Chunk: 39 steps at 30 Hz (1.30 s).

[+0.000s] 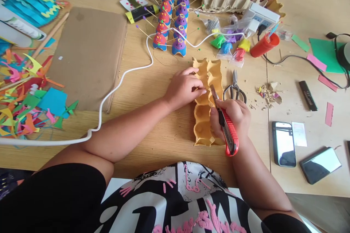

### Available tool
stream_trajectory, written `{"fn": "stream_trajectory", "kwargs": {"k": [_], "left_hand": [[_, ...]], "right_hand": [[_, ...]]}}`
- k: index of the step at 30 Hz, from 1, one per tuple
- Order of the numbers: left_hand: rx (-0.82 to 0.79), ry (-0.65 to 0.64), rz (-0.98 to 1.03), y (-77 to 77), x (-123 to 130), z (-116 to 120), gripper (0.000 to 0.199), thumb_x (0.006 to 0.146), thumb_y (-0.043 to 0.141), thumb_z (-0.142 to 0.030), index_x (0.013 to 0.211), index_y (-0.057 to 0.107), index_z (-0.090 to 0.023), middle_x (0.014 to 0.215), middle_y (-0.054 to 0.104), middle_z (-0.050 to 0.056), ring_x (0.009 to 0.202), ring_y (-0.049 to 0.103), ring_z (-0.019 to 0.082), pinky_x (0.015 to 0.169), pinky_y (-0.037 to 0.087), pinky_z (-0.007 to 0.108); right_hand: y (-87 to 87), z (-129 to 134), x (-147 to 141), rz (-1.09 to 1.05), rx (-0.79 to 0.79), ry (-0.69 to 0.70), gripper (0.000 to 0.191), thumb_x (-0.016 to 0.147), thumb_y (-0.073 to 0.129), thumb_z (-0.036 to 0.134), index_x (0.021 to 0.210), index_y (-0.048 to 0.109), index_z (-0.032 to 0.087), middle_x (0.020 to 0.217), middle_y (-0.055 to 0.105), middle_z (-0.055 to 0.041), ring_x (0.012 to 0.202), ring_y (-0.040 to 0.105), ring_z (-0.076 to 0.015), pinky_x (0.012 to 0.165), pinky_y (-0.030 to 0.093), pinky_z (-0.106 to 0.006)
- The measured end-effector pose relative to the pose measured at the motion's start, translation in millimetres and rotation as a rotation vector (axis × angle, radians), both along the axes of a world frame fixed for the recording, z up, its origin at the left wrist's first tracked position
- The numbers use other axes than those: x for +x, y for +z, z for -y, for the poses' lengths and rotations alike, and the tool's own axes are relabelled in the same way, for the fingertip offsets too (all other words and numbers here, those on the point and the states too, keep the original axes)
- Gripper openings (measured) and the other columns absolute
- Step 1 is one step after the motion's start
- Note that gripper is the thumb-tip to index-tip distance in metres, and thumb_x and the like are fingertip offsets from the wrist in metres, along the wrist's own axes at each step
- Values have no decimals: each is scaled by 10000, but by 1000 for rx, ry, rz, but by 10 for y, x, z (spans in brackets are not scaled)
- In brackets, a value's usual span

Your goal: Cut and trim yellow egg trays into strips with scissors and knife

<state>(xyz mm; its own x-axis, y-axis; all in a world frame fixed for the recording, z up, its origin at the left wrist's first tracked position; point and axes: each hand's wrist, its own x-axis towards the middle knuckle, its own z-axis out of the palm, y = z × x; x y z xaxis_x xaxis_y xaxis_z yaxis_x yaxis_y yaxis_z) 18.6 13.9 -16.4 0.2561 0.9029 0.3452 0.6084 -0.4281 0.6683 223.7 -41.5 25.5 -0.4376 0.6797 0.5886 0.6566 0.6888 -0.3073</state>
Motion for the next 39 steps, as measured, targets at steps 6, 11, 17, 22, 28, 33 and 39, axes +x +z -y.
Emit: {"fn": "stream_trajectory", "kwargs": {"k": [6, 11, 17, 22, 28, 33, 39], "left_hand": [[5, 4, -3, -6, 0, -2, 108, 853, 754, -304, 789, 792, -227, 726, 721, 43, 1315, 614, 317, 1057, 482, 445], [2, 0, -1, -5, -2, -6, 101, 845, 756, -305, 781, 789, -234, 749, 736, 33, 1312, 614, 316, 1075, 476, 452], [7, 1, 2, -7, 0, -6, 116, 853, 752, -306, 774, 784, -228, 720, 712, 39, 1312, 617, 318, 1062, 484, 454], [9, 6, 7, -5, 3, 0, 105, 847, 765, -304, 774, 782, -230, 745, 730, 38, 1307, 620, 317, 1068, 482, 458], [-1, 3, -6, 3, 3, -4, 85, 841, 761, -289, 782, 785, -233, 771, 754, 29, 1310, 612, 312, 1076, 474, 454], [9, 7, -5, -3, 0, -2, 105, 852, 759, -308, 793, 792, -228, 756, 743, 39, 1306, 620, 312, 1055, 482, 445], [-6, 5, 5, 12, 5, 7, 86, 838, 762, -297, 785, 793, -238, 760, 744, 36, 1312, 616, 314, 1069, 475, 456]], "right_hand": [[-89, -69, -33, 7, -34, -60, 136, 875, 632, 262, 983, 552, 242, 780, 698, -12, 649, 651, -194, 657, 481, -340], [-26, -21, -14, 17, 6, -32, 149, 847, 655, 252, 955, 554, 237, 713, 664, 3, 598, 618, -181, 629, 465, -335], [-87, -63, -19, -6, -2, -24, 144, 867, 649, 236, 971, 549, 235, 767, 690, -10, 635, 631, -176, 657, 479, -330], [-99, -79, -6, 18, -9, -39, 143, 873, 650, 255, 982, 561, 231, 758, 689, -17, 642, 635, -191, 647, 469, -338], [-3, -1, -1, 31, 11, 5, 104, 857, 620, 221, 941, 559, 233, 720, 675, -10, 612, 628, -196, 649, 465, -352], [-80, -81, -28, 10, -35, -51, 136, 857, 631, 234, 965, 549, 244, 756, 680, -2, 634, 628, -187, 652, 473, -338], [-11, -10, -9, 22, 3, -31, 156, 836, 646, 240, 949, 539, 253, 703, 656, 12, 602, 623, -193, 634, 464, -344]]}}
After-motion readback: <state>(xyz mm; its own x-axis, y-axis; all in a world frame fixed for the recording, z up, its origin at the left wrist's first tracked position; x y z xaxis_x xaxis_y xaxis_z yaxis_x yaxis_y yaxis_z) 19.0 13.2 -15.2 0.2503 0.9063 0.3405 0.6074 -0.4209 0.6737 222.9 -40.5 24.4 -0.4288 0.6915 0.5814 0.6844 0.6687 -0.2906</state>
